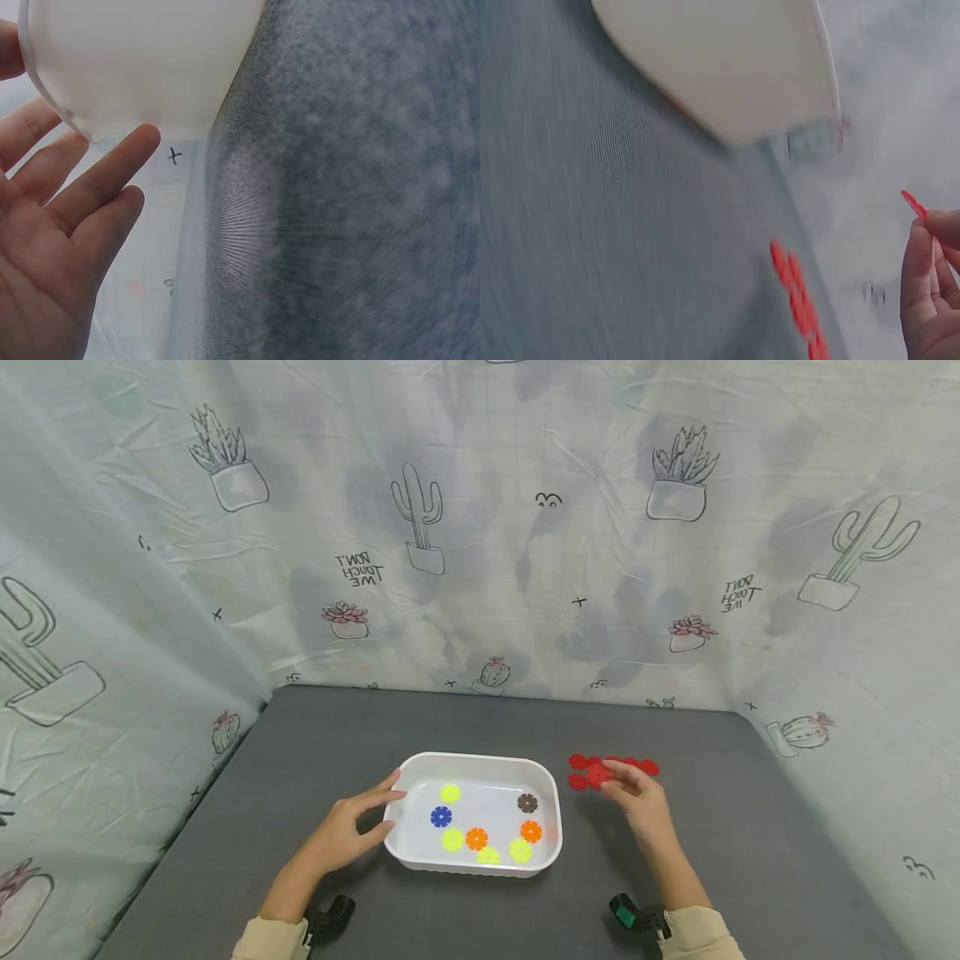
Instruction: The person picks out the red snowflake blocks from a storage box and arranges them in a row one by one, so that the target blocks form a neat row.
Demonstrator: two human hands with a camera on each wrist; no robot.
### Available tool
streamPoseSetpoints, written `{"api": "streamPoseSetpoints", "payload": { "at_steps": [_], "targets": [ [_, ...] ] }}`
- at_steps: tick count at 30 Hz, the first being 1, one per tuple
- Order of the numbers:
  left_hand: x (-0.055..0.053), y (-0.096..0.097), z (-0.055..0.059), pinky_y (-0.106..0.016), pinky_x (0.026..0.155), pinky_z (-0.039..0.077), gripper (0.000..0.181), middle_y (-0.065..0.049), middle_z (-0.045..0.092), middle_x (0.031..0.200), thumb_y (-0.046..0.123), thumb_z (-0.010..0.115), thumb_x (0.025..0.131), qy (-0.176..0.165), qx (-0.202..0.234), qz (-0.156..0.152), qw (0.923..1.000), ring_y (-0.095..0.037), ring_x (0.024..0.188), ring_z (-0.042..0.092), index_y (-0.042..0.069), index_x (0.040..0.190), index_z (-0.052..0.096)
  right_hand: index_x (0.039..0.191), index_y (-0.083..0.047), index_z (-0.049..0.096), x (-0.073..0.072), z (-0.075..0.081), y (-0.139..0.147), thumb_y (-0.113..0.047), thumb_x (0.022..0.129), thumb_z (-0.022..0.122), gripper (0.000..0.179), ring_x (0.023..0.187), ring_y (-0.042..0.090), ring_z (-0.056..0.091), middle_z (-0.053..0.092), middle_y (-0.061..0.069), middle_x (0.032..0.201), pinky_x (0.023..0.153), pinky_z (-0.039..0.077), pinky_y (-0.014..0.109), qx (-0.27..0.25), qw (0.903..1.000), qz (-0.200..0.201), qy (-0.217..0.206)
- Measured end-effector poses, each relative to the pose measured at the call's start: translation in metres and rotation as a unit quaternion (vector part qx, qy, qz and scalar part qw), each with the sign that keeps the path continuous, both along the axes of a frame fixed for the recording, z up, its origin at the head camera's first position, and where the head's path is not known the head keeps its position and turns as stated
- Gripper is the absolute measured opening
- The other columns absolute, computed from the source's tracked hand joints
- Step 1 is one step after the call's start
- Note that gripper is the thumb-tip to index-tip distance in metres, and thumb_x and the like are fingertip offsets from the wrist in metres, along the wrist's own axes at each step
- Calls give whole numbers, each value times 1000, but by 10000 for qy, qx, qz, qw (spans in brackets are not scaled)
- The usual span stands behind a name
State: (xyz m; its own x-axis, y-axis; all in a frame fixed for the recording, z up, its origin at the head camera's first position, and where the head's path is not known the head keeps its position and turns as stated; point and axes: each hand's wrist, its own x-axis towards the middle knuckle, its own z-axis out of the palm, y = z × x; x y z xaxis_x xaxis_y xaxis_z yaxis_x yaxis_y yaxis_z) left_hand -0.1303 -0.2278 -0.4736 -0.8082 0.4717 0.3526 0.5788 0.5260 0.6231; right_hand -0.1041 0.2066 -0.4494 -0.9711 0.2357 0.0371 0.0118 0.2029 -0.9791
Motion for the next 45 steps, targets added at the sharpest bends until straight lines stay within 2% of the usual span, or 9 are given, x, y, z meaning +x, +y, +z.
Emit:
{"api": "streamPoseSetpoints", "payload": {
  "at_steps": [3, 10, 17, 20, 23, 27, 31, 40, 45],
  "targets": [
    [0, 0, 0, -52, 99, 42, 40, -8, 45, 145, 13, 70, 83, -46, 8, -5, 10000, -30, 129, 48, 9, 123, 64, 128, 3, 55, -1, -7, 17, -6, 89, 63, 40, 83, 2, 62, 62, -13, 93, 75, 53, 17, -98, 9996, -265, -96],
    [1, -1, 0, -53, 100, 41, 40, -7, 44, 146, 12, 70, 83, -100, 31, 37, 9999, -30, 129, 47, 9, 123, 64, 132, 0, 52, -3, -19, 45, -9, 90, 62, 43, 83, 3, 61, 61, -16, 92, 74, 52, 17, -401, 9922, -1063, -523],
    [1, 0, 2, -54, 99, 41, 40, -8, 45, 145, 12, 70, 83, -69, 19, 40, 10000, -30, 129, 47, 9, 122, 64, 132, 3, 50, -2, -26, 67, -4, 91, 60, 44, 75, -7, 58, 58, -23, 84, 69, 51, 14, -398, 9826, -1658, -735],
    [1, -1, 2, -54, 100, 41, 40, -8, 45, 145, 13, 71, 83, -85, 14, 32, 10000, -30, 129, 47, 10, 123, 64, 132, 4, 50, -2, -30, 73, -3, 91, 58, 42, 74, -9, 56, 56, -22, 84, 67, 51, 13, -207, 9815, -1741, -775],
    [1, -1, 2, -54, 100, 41, 40, -7, 44, 146, 13, 70, 83, -86, 12, 21, 10000, -29, 129, 47, 11, 123, 64, 131, 5, 51, -5, -33, 77, -2, 91, 57, 41, 73, -9, 55, 57, -16, 89, 65, 51, 13, -5, 9804, -1793, -814],
    [0, -2, 2, -53, 100, 41, 40, -7, 45, 145, 13, 71, 83, -52, 5, 28, 10000, -29, 129, 47, 13, 123, 64, 131, 7, 50, -9, -36, 80, 0, 91, 55, 41, 73, -9, 54, 59, 7, 109, 64, 51, 12, 150, 9809, -1763, -808],
    [0, -1, 1, -53, 100, 41, 41, -7, 44, 146, 12, 71, 83, -65, -6, 3, 10000, -29, 130, 47, 11, 123, 64, 132, 8, 48, -12, -40, 82, 1, 92, 53, 41, 71, -11, 53, 51, 27, 127, 62, 50, 11, 348, 9820, -1661, -824],
    [-1, -1, 1, -55, 100, 40, 40, -7, 44, 146, 12, 70, 83, -117, 3, -16, 9999, -29, 130, 46, 9, 123, 63, 130, 10, 49, -17, -46, 86, 2, 92, 51, 39, 65, -13, 50, 51, 31, 127, 59, 50, 10, 878, 9811, -1520, -809],
    [0, -1, 1, -55, 100, 41, 40, -8, 43, 147, 12, 69, 84, -134, -6, -46, 9999, -30, 130, 46, 8, 123, 63, 127, 10, 52, -16, -45, 87, 1, 91, 52, 37, 62, -14, 50, 54, 33, 124, 57, 48, 9, 1129, 9773, -1572, -863]
  ]
}}
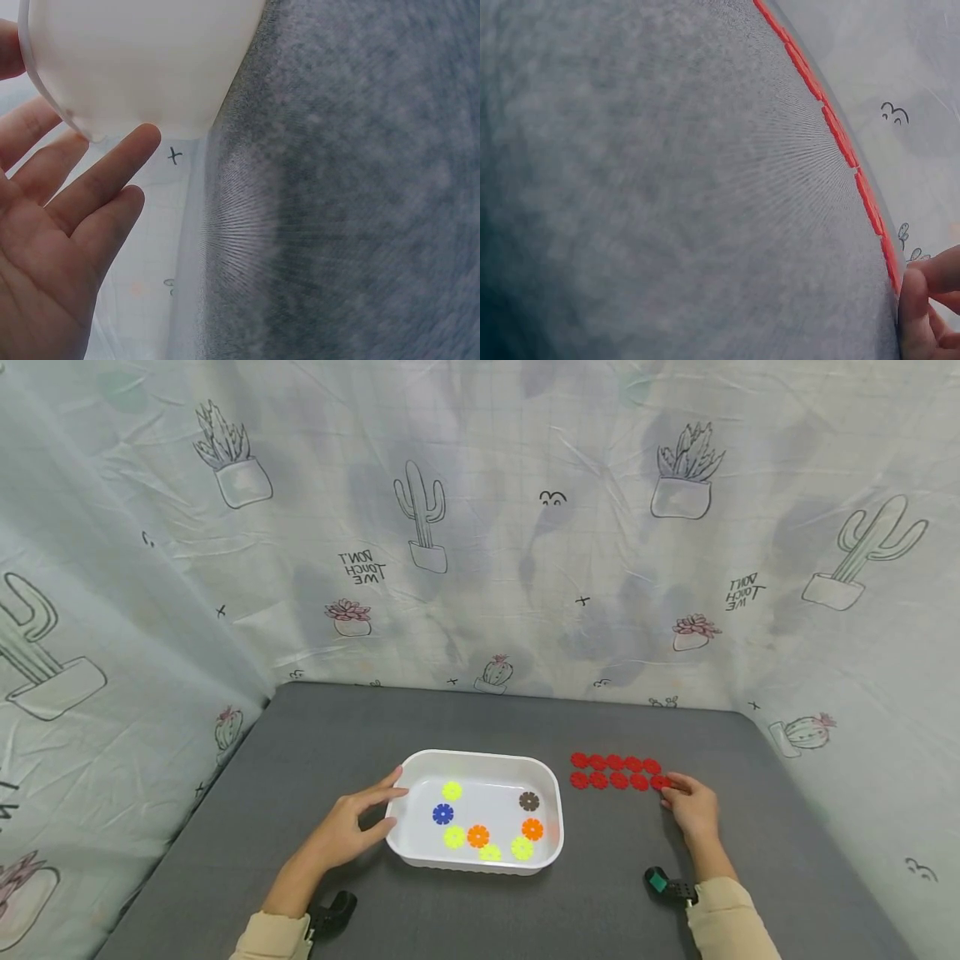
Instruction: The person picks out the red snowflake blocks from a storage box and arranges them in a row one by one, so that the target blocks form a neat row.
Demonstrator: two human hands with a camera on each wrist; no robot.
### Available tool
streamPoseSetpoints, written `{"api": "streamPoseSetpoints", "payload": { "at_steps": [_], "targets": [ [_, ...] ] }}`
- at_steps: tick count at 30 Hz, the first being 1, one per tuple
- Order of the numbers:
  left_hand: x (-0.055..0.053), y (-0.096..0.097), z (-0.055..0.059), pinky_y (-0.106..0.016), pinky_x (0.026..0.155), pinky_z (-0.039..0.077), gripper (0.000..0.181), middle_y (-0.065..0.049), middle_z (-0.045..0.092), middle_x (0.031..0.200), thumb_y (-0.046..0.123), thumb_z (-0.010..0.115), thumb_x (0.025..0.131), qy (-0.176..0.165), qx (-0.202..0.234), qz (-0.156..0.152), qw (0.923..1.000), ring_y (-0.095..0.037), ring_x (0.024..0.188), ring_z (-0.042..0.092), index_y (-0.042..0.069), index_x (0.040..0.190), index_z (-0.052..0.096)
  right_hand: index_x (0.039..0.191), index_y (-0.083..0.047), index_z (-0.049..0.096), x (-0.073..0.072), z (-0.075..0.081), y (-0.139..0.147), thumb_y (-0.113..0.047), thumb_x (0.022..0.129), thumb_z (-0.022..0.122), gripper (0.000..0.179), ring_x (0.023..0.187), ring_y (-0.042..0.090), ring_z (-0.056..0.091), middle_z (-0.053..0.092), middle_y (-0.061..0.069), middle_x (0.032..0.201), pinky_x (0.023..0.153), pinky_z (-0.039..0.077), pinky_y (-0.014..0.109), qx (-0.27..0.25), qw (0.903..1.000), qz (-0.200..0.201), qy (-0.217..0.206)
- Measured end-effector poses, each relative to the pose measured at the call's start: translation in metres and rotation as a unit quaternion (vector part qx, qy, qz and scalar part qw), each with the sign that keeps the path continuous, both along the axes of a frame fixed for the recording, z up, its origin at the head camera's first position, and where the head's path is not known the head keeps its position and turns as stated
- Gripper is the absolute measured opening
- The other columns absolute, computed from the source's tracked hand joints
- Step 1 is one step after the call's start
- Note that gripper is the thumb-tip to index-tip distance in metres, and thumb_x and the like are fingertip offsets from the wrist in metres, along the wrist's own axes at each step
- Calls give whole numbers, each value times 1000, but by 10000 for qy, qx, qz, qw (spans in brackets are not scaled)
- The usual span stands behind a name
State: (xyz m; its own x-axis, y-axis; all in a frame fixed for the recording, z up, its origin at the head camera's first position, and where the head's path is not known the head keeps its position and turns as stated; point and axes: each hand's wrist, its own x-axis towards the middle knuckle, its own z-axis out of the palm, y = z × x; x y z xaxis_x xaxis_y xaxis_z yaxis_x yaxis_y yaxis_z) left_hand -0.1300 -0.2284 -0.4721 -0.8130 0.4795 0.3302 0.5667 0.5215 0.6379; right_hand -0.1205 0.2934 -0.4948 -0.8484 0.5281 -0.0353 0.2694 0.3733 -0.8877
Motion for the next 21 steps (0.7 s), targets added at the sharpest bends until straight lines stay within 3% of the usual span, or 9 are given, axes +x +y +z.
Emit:
{"api": "streamPoseSetpoints", "payload": {
  "at_steps": [9, 13, 17, 19, 21],
  "targets": [
    [-1, 0, 0, -55, 100, 40, 40, -8, 43, 146, 12, 69, 84, 27, -59, 23, 10000, -30, 130, 46, 9, 123, 63, 133, 6, 49, 16, 14, -5, -13, 96, 49, 41, 67, -18, 48, 51, 28, 131, 63, 44, 5, -245, 9995, -179, -50],
    [0, 0, 1, -56, 100, 40, 45, -8, 41, 148, 13, 69, 84, 4, -114, 36, 9999, -31, 131, 45, 10, 128, 60, 134, 1, 49, 27, 25, -7, -21, 97, 50, 43, 78, -10, 55, 51, 23, 134, 71, 49, 10, -166, 9997, -78, -129],
    [1, -1, 5, -59, 101, 38, 52, -13, 30, 154, 19, 65, 89, -87, -184, 61, 9998, -37, 135, 37, 16, 138, 50, 134, -1, 50, 34, 36, -10, -32, 97, 50, 48, 107, 21, 59, 51, 24, 135, 89, 50, 36, 750, 9963, 417, -62],
    [2, -2, 10, -62, 101, 36, 56, -14, 21, 157, 25, 62, 92, -156, -308, 131, 9993, -40, 137, 32, 17, 144, 42, 134, 0, 49, 36, 41, -12, -35, 97, 50, 51, 116, 39, 52, 48, 27, 135, 93, 45, 52, 1563, 9842, 815, 135],
    [2, -4, 16, -65, 101, 34, 61, -14, 14, 158, 33, 57, 94, -166, -585, 319, 9976, -43, 138, 29, 17, 148, 34, 134, 3, 48, 37, 46, -15, -36, 96, 52, 54, 120, 50, 45, 45, 31, 136, 94, 39, 62, 2368, 9633, 1199, 392]
  ]
}}
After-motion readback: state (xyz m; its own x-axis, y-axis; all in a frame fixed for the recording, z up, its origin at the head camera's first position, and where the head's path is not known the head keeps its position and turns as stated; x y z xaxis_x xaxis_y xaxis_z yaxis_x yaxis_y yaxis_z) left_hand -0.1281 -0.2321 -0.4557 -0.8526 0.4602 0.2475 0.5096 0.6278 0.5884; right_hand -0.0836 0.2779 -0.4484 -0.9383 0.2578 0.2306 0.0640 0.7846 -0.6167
